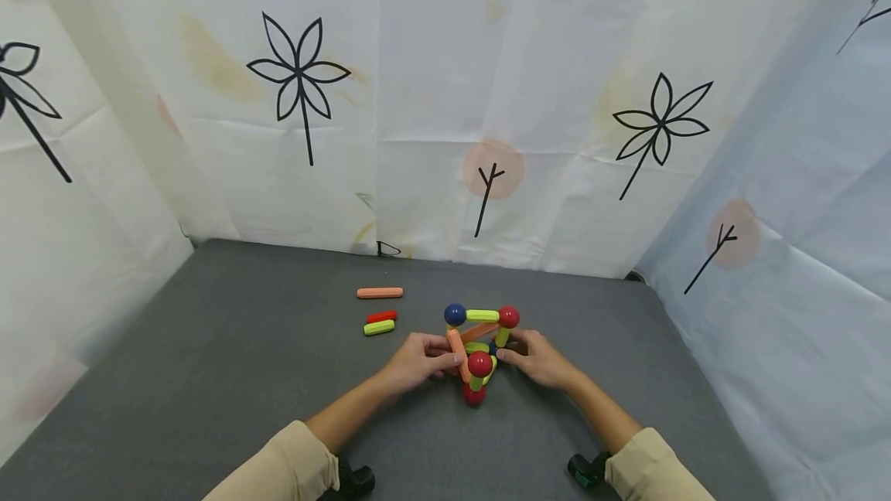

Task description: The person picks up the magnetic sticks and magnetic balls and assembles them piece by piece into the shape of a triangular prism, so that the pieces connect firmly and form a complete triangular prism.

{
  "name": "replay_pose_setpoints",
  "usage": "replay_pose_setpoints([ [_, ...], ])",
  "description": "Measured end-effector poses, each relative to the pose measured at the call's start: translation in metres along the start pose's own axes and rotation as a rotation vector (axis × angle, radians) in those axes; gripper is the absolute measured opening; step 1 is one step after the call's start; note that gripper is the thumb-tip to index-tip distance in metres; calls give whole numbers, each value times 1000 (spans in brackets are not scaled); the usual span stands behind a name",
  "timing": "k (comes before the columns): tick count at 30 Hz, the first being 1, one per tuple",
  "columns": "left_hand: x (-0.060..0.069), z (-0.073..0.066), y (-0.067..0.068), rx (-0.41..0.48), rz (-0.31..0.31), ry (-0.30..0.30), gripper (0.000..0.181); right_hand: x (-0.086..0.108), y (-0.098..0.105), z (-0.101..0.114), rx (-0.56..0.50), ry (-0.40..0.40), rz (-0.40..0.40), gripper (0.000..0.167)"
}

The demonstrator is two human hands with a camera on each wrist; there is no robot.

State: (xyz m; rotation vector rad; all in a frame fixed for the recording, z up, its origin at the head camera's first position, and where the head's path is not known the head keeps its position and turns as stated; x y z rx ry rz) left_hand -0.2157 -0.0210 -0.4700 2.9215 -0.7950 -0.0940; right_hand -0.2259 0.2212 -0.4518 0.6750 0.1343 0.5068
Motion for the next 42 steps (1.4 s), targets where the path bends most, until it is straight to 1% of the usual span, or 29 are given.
replay_pose_setpoints([
  [7,-4,-7,-4,-75,24,-37,30,-1,-1,0,3,-8,-4,33],
  [10,-3,-8,-4,-74,22,-35,31,-1,-1,0,2,-10,-1,33],
  [14,-1,-9,-3,-60,22,-18,32,0,0,2,-1,-17,-5,33],
  [19,2,-7,4,-59,30,-21,32,0,0,2,4,-19,-10,34],
  [21,5,-7,11,-65,26,-35,31,0,-1,2,3,-16,-9,33],
  [22,6,-7,15,-78,20,-52,31,0,-1,1,-1,-16,-9,33],
  [25,11,-9,31,-125,-19,-103,30,0,0,2,-10,-16,-7,33],
  [27,15,-10,44,-168,-66,-145,30,1,0,2,-15,-18,-6,34],
  [30,19,-9,66,-229,-154,-183,29,2,1,2,-19,-21,-5,34],
  [32,21,-8,79,-268,-213,-192,28,1,1,1,-19,-20,-5,33],
  [35,25,-4,96,-346,-287,-182,27,1,0,1,-20,-15,-5,32],
  [38,30,-2,107,-411,-315,-180,28,1,0,1,-19,-12,-6,32],
  [42,34,3,116,-474,-305,-190,30,0,-1,1,-23,-14,-10,31],
])
Point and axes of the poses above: each hand's wrist, its own x-axis away from the middle knuckle, its own y-axis out of the back of the hand, z = x × y, the point moved 3 cm from there along -x, towards the middle knuckle, and after that the axes turned 5 degrees about -y, right-handed, at the moved point
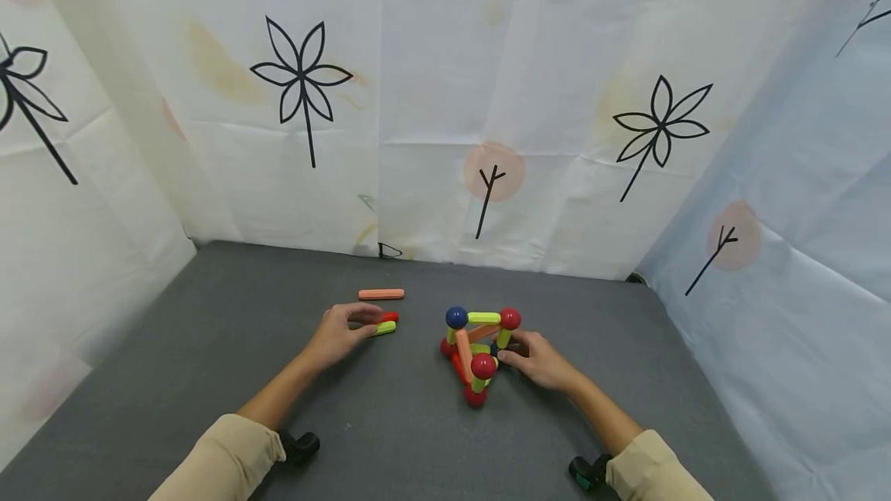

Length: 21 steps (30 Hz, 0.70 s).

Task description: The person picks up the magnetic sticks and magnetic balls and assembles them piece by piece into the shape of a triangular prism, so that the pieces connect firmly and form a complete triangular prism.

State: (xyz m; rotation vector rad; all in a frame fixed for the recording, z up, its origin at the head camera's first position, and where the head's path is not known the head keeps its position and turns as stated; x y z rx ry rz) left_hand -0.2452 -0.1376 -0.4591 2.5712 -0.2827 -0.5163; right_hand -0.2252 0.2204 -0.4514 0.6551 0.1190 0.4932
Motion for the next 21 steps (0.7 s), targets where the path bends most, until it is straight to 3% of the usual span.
replay_pose_setpoints([
  [10,0,10,-5,-221,58,26,31,-1,-1,-1,-1,3,11,31],
  [13,0,9,-6,-232,59,41,29,-1,-1,-1,-6,-1,15,32],
  [17,1,2,-12,-107,60,94,35,0,-1,-2,-5,-2,11,33],
  [21,3,-12,-24,189,93,175,54,0,0,-3,1,-7,6,32],
])
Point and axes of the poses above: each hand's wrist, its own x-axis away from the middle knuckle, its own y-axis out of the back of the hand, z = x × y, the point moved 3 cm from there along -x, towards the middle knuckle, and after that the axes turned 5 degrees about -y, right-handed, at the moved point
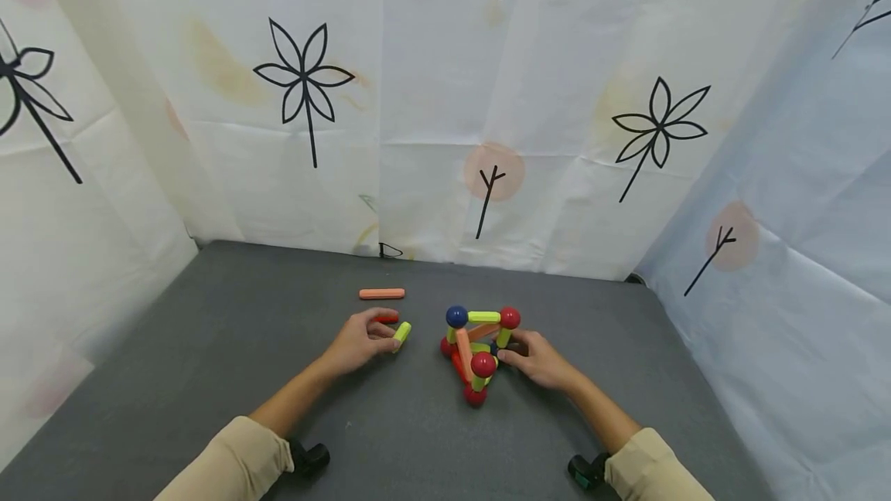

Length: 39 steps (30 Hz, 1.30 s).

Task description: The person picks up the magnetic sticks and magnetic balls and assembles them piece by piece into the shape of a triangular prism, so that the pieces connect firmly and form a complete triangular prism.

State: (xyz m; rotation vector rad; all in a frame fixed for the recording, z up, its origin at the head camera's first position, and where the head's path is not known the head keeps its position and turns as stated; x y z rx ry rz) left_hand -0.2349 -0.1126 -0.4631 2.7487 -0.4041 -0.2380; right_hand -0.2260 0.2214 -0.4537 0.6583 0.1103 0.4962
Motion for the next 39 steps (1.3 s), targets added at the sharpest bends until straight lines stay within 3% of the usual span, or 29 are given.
replay_pose_setpoints([
  [3,3,-12,-17,237,33,79,67,-1,1,0,11,-5,-5,31],
  [6,6,-26,-34,414,35,159,75,-1,1,0,21,-4,-6,31],
  [11,9,-48,-56,554,12,215,81,-1,1,-1,23,3,-4,31],
  [16,8,-60,-70,585,-9,197,82,-1,0,-1,25,11,-4,31],
  [23,6,-66,-84,582,18,187,80,0,0,1,28,-6,-15,32],
  [31,0,-68,-88,579,20,252,84,1,0,4,9,-14,-14,31],
  [39,-3,-66,-90,550,42,232,83,1,0,2,25,-22,-10,35],
])
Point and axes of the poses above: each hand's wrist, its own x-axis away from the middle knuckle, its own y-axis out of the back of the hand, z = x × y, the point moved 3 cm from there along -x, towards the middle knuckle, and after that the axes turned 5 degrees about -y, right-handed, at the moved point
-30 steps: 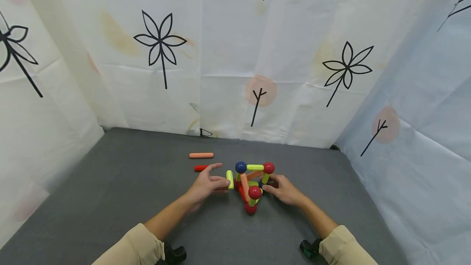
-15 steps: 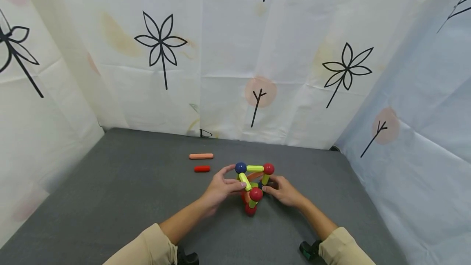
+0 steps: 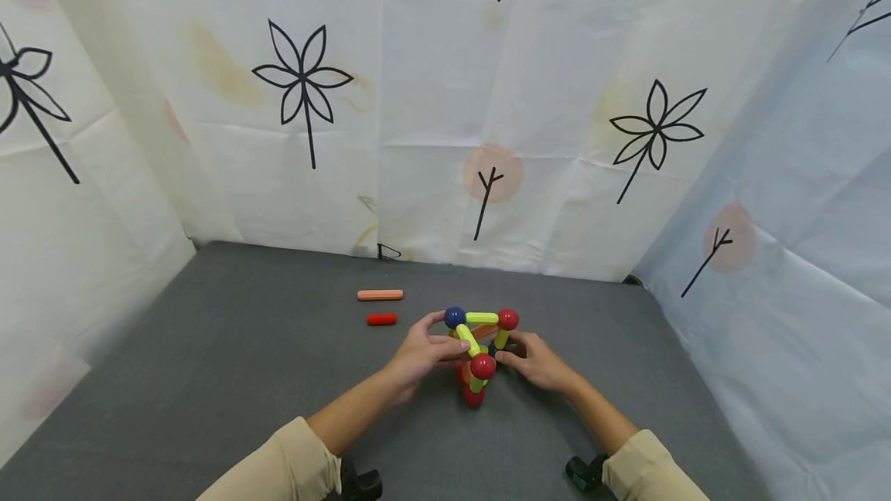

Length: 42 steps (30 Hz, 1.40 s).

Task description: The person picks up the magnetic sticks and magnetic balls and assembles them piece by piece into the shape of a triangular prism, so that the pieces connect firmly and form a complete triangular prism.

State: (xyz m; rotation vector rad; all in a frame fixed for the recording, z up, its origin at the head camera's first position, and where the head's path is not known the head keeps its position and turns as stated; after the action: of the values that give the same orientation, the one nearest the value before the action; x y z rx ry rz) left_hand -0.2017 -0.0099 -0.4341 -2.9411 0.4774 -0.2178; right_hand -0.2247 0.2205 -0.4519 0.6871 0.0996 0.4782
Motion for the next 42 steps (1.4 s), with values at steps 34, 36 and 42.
replay_pose_setpoints([
  [34,-14,33,27,-489,186,-322,92,25,0,2,-28,92,8,31],
  [36,-16,33,29,-491,175,-331,87,26,-1,2,-50,125,24,32],
  [42,-21,31,35,-513,152,-350,75,21,-6,2,-122,164,91,31],
])
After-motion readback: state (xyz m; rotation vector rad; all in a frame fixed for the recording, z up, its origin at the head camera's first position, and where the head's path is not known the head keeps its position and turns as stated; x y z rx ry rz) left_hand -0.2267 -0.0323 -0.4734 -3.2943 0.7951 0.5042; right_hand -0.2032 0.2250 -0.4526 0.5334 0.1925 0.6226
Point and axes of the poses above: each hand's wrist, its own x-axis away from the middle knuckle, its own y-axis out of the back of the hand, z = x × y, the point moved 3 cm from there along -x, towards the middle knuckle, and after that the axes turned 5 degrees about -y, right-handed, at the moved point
